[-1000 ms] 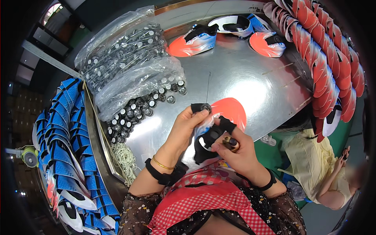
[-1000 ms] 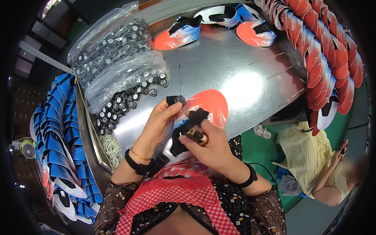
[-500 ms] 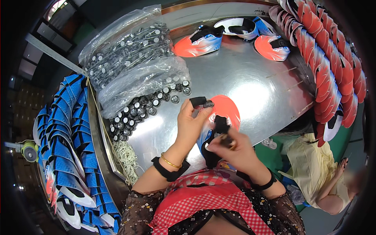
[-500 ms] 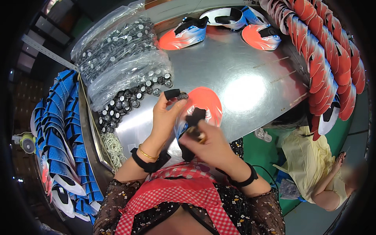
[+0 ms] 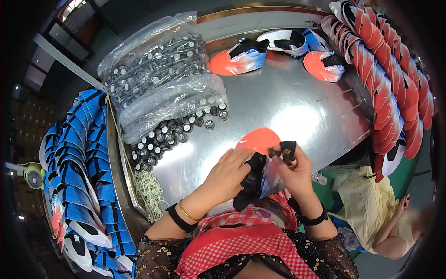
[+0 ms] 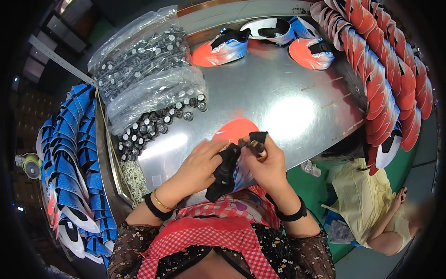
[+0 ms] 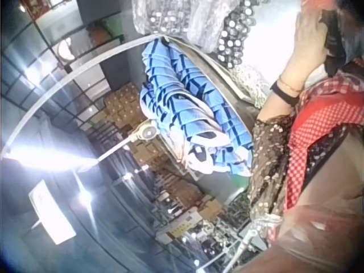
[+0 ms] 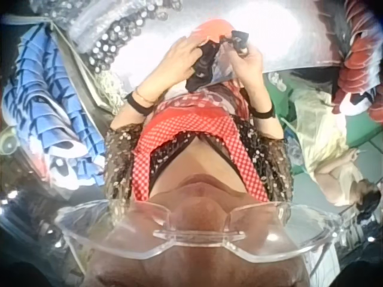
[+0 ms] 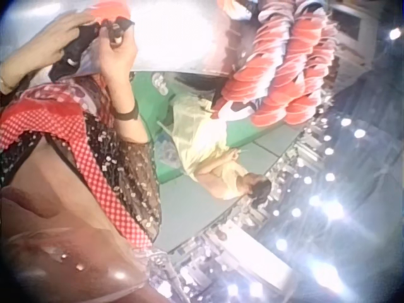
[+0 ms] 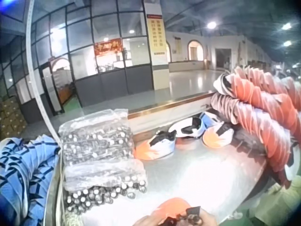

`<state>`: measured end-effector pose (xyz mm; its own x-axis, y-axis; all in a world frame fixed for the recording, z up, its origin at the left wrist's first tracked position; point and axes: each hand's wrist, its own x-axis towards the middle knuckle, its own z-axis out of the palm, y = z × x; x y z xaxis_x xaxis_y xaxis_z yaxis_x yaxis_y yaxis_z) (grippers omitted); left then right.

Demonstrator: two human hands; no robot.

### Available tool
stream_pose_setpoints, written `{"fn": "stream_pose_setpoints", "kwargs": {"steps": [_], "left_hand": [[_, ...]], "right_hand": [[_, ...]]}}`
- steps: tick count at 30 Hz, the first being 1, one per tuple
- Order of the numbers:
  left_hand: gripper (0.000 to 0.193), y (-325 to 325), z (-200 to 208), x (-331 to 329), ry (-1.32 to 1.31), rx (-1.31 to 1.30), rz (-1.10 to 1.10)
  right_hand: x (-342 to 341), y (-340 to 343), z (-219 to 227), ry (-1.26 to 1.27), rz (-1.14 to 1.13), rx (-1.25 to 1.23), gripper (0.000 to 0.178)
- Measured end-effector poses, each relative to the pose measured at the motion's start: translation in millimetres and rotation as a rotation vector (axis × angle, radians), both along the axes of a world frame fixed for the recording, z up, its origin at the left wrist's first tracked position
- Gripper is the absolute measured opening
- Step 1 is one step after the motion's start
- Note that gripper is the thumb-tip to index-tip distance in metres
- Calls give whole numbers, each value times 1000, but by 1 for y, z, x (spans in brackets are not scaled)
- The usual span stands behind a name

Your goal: Attaching tags and components to shoe uppers using a fastening tool

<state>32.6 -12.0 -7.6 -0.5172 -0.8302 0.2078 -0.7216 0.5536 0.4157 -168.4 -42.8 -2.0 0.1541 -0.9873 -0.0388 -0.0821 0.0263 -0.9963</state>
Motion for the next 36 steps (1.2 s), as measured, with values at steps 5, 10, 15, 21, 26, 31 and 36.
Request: {"fn": "stream_pose_setpoints", "kwargs": {"steps": [5,10,15,21,26,31,36], "left_hand": [[14,2,-11,-5,204,20,115],[17,8,0,-11,143,88,211],[20,9,12,-18,169,-219,202],[22,6,30,-11,242,-210,276],[22,16,26,-2,126,-186,270],[31,21,40,3,388,-170,309],[51,63,92,34,685,-284,356]], "right_hand": [[6,5,11,440,210,-116,21],[0,0,17,410,332,-186,17],[7,0,25,557,213,-186,20],[2,0,33,404,347,-321,38],[11,4,36,709,433,-594,39],[23,5,40,469,361,-608,30],[25,-21,29,-54,305,16,22]]}}
